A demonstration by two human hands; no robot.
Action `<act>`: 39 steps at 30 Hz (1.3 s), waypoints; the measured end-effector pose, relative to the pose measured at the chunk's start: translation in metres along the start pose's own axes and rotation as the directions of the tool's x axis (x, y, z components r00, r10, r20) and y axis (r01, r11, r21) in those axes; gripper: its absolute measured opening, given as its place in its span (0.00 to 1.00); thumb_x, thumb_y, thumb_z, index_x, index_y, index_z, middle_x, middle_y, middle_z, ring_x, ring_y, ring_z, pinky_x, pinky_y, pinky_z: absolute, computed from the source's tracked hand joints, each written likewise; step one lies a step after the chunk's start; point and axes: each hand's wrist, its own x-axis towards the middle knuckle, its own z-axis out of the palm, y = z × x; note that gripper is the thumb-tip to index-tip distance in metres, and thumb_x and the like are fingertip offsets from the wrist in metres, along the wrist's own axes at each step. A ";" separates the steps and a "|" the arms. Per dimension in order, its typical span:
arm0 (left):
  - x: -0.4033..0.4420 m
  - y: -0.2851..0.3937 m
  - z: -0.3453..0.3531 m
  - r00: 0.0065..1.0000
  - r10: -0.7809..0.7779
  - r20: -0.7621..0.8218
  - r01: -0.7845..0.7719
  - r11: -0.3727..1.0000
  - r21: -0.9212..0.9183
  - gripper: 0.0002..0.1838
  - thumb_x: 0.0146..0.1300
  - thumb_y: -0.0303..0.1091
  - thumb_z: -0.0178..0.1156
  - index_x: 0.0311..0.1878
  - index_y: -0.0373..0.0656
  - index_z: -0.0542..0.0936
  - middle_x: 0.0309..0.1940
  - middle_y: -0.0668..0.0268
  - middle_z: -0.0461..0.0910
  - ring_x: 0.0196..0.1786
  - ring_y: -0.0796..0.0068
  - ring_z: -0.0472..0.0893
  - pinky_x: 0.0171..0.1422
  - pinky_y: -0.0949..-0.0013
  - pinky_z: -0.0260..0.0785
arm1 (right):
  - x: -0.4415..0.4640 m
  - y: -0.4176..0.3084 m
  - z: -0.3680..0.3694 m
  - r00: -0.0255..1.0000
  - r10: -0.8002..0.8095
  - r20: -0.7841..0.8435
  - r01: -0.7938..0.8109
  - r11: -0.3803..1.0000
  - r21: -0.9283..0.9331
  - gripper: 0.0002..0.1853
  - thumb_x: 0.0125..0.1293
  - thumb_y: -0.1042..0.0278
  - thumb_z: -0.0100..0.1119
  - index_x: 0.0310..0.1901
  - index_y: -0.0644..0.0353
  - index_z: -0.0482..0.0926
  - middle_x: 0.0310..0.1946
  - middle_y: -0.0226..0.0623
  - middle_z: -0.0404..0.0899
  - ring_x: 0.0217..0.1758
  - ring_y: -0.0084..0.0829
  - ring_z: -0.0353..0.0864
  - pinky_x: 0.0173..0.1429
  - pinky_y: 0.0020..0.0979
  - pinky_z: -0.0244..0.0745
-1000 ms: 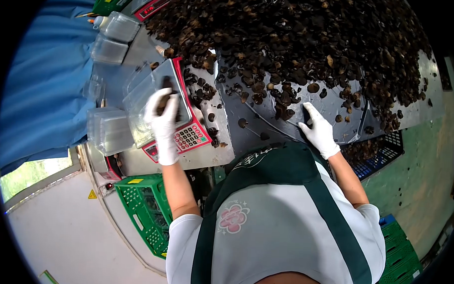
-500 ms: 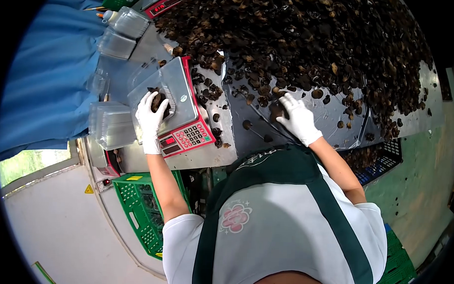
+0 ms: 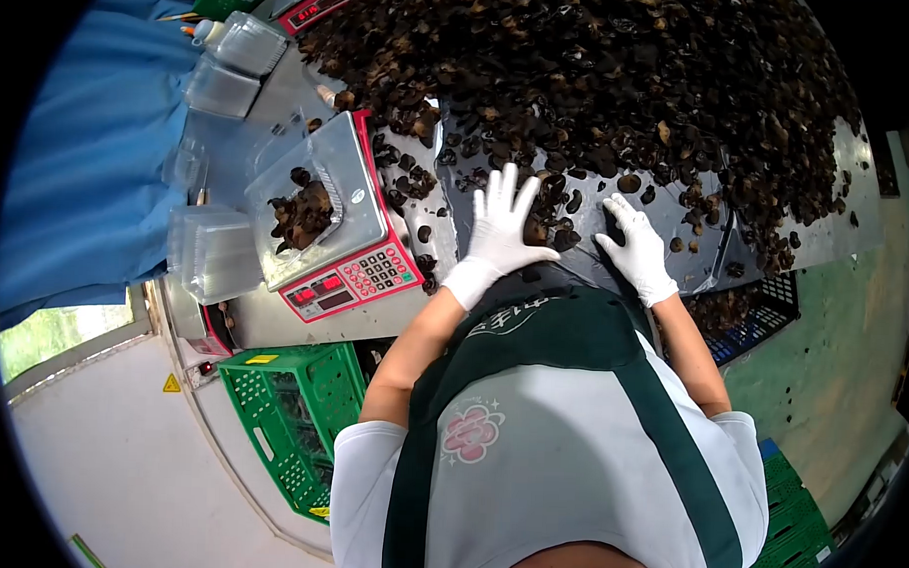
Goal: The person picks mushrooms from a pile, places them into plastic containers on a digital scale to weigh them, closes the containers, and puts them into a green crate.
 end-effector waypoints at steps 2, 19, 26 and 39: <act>0.009 0.017 0.015 0.997 0.075 0.009 -0.075 0.995 0.062 0.62 0.32 0.68 0.71 0.73 0.54 0.58 0.75 0.49 0.45 0.76 0.43 0.44 0.72 0.34 0.38 | -0.005 0.008 0.009 0.999 -0.022 -0.032 0.022 1.000 -0.009 0.29 0.58 0.61 0.66 0.62 0.51 0.71 0.64 0.36 0.70 0.62 0.39 0.72 0.64 0.35 0.70; 0.029 0.015 0.034 0.802 0.406 -0.438 -0.447 0.895 0.011 0.13 0.45 0.26 0.62 0.35 0.53 0.83 0.39 0.72 0.82 0.35 0.72 0.81 0.34 0.72 0.75 | -0.007 0.008 0.018 0.994 -0.051 -0.092 0.050 0.999 -0.009 0.22 0.61 0.62 0.60 0.57 0.54 0.74 0.60 0.40 0.74 0.57 0.41 0.76 0.58 0.36 0.74; 0.025 -0.014 -0.044 0.806 -0.165 -0.569 -0.157 0.867 -0.473 0.07 0.51 0.23 0.68 0.35 0.43 0.83 0.37 0.65 0.83 0.41 0.72 0.82 0.49 0.71 0.74 | 0.000 0.007 0.017 0.985 -0.101 -0.136 0.095 0.994 -0.047 0.20 0.61 0.62 0.60 0.55 0.54 0.76 0.59 0.39 0.75 0.53 0.41 0.78 0.56 0.36 0.76; -0.077 -0.180 -0.187 0.633 -0.261 -0.729 0.343 0.939 -0.039 0.13 0.51 0.31 0.71 0.41 0.43 0.83 0.42 0.61 0.83 0.48 0.66 0.80 0.57 0.65 0.70 | 0.016 -0.014 0.018 0.989 -0.143 -0.048 0.142 0.990 -0.020 0.20 0.61 0.61 0.61 0.55 0.53 0.76 0.57 0.38 0.77 0.53 0.39 0.78 0.56 0.34 0.75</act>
